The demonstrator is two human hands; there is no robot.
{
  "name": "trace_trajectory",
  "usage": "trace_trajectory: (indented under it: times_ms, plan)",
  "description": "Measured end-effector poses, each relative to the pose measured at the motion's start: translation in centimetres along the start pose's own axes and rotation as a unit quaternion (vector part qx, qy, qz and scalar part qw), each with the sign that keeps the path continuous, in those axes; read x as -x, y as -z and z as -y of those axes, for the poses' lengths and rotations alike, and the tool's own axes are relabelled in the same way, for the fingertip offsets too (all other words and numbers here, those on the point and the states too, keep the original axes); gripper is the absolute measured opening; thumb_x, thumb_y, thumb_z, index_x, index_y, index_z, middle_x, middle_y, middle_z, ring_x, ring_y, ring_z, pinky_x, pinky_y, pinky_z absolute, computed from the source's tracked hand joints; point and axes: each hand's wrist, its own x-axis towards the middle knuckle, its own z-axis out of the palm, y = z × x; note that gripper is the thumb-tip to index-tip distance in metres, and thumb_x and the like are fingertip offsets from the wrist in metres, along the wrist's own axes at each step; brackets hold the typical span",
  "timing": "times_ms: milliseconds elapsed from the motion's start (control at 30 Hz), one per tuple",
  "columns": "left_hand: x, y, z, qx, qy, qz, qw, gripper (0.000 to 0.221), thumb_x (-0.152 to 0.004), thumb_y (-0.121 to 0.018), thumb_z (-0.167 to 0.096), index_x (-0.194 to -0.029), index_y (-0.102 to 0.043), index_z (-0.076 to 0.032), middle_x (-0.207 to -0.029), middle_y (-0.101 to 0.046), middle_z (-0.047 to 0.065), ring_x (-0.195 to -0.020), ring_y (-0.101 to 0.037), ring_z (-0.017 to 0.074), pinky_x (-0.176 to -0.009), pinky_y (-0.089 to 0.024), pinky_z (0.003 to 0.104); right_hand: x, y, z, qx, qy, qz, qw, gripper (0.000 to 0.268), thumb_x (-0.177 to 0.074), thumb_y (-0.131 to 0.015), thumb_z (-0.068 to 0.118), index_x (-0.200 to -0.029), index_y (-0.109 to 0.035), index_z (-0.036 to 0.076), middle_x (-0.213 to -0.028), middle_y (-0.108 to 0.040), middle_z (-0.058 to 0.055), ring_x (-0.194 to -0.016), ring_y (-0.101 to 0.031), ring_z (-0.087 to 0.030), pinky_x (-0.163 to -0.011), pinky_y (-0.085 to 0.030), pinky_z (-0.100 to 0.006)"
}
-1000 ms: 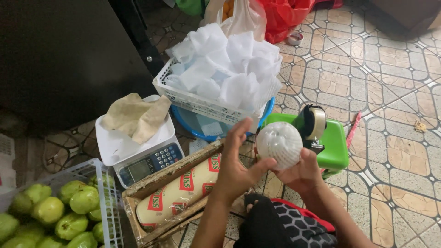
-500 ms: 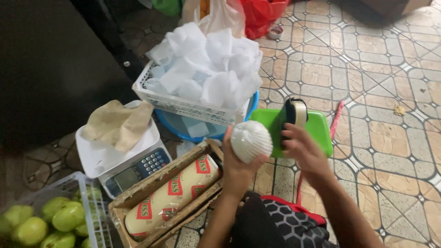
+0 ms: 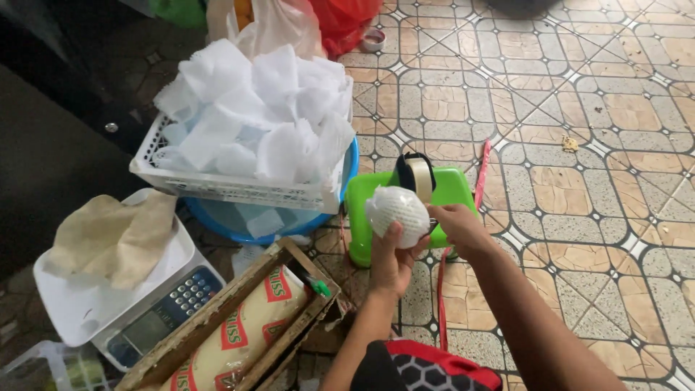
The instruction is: The person is securing foam nets on guavas using a tape dispenser and placing them on a tray.
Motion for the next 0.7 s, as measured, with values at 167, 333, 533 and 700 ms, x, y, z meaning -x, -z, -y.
trace_trajectory:
  times_ms: [167,333,533,700]
  plan:
    - [-0.6,1.4,2.4,0.061,-0.001,-0.021,0.998,0.073,-0.077,-0.083,-0.042,-0.138,-0.056,-0.013,-0.126,-0.067,0.018,-0.106,-0.070,0.0388,-0.094,-0.062,0.053,1.8,0.3,2.4,0.003,-0.008,0.018,1.000,0.046,-0.085,-0.075,0.035,-0.118,-0.077,0.002,-0.102,-0.071,-0.028,-0.084,-0.061,-0.035,-0.074,-0.054,-0.045]
    - [-0.7,0.8,2.3,0.088,-0.020,-0.036,0.995,0.065,-0.082,-0.075,-0.046,-0.135,-0.060,-0.012,-0.128,-0.068,0.019,-0.111,-0.068,0.0383,-0.100,-0.060,0.053,0.1,0.2,0.5,0.022,0.030,0.025,0.999,0.035,-0.089,-0.072,0.032,-0.113,-0.080,0.008,-0.102,-0.073,-0.023,-0.091,-0.066,-0.039,-0.079,-0.052,-0.049]
    - [-0.9,1.2,2.2,0.071,-0.034,-0.031,0.996,0.065,-0.081,-0.075,-0.050,-0.135,-0.060,-0.017,-0.124,-0.070,0.016,-0.109,-0.070,0.0360,-0.103,-0.060,0.049,1.5,0.1,1.2,0.001,0.070,0.009,0.998,0.032,-0.087,-0.071,0.039,-0.109,-0.082,0.018,-0.092,-0.075,-0.014,-0.087,-0.064,-0.025,-0.076,-0.047,-0.038]
    - [-1.7,2.3,2.9,0.063,-0.040,-0.021,0.997,0.064,-0.081,-0.073,-0.055,-0.134,-0.061,-0.020,-0.124,-0.071,0.013,-0.110,-0.070,0.0342,-0.106,-0.057,0.049,2.7,0.1,-0.2,-0.033,0.078,-0.026,0.996,0.027,-0.089,-0.068,0.026,-0.104,-0.082,0.009,-0.077,-0.072,-0.018,-0.071,-0.062,-0.028,-0.069,-0.048,-0.039]
